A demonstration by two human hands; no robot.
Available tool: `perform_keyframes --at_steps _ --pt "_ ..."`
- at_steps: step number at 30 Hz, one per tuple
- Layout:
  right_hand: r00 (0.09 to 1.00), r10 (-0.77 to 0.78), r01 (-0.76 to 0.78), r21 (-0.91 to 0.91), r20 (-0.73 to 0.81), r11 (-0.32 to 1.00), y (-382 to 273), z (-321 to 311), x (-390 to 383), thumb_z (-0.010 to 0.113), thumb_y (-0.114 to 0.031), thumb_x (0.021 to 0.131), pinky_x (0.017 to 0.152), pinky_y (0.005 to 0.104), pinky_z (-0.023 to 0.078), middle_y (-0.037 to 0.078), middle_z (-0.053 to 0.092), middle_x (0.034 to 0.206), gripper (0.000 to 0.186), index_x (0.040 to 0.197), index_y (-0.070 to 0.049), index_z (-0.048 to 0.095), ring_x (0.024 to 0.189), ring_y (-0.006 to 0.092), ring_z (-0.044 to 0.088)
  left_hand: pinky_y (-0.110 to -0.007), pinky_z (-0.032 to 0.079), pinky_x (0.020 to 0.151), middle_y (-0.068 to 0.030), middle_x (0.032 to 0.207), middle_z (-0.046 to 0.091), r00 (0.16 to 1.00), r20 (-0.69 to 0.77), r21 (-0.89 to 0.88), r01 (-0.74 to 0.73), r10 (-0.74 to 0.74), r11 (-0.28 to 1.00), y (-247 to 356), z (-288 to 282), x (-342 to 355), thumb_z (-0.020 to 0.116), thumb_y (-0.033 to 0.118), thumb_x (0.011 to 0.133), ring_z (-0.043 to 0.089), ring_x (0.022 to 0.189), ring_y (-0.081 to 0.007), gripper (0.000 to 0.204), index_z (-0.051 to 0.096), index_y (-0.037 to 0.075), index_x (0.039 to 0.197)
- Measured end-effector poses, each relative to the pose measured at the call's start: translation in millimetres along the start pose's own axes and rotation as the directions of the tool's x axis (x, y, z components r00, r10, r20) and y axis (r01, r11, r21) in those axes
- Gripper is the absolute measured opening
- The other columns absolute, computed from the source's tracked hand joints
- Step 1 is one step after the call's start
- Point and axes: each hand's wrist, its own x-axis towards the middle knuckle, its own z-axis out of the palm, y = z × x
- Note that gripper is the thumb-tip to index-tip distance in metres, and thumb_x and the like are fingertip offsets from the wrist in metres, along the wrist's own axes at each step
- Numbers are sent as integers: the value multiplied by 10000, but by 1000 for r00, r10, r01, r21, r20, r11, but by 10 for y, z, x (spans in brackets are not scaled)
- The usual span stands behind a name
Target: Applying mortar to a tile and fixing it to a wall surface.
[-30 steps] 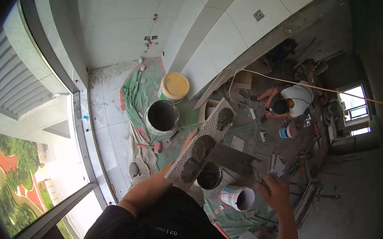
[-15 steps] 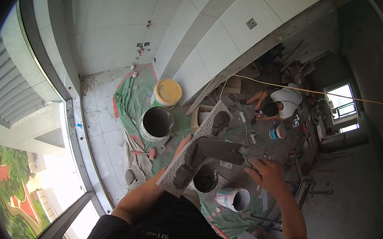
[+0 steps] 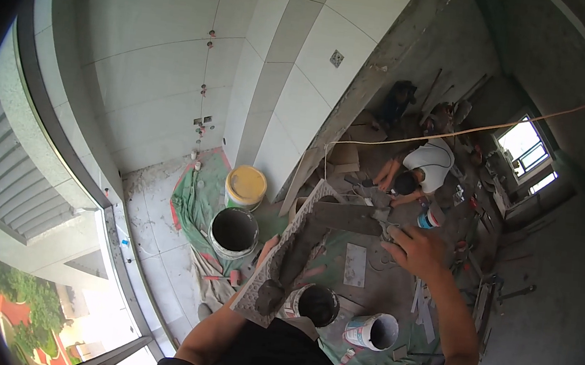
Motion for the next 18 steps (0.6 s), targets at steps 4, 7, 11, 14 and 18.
perform_keyframes --at_steps 4,7,11,14,18 --pt "999 37 -36 33 -19 999 359 155 -103 836 -449 960 636 415 592 52 730 899 371 1194 -163 801 749 277 747 -773 264 1306 -153 1806 374 999 -30 -16 -33 33 999 -174 61 42 422 598 1135 363 1650 -424 795 336 131 1772" --pt "1000 6 -6 13 -6 1000 466 230 -58 857 -460 937 653 414 604 54 752 942 378 1165 -163 808 780 295 764 -773 287 1295 -159 1805 372 997 -70 -36 -46 43 998 -245 6 40 405 617 1129 359 1653 -423 813 323 133 1778" --pt "997 50 -44 121 -52 992 534 348 -127 867 -432 936 654 418 600 57 757 947 392 1183 -135 802 773 290 760 -690 301 1336 -119 1773 438 999 -37 8 -33 33 999 -216 68 85 407 648 1119 406 1637 -375 820 366 136 1758" --pt "997 22 -14 121 -71 993 526 421 -119 871 -402 942 651 420 589 68 757 925 387 1184 -108 802 766 300 757 -721 348 1298 -143 1776 430 998 -60 2 -26 26 1000 -230 15 -11 412 639 1119 413 1632 -383 818 358 135 1762" --pt "970 204 -241 394 135 887 471 323 -117 839 -392 994 648 400 572 112 781 904 393 1193 -56 799 736 296 758 -760 435 1211 -194 1789 384 997 -55 23 -50 51 998 -215 39 -60 400 606 1121 379 1639 -453 821 320 114 1774"
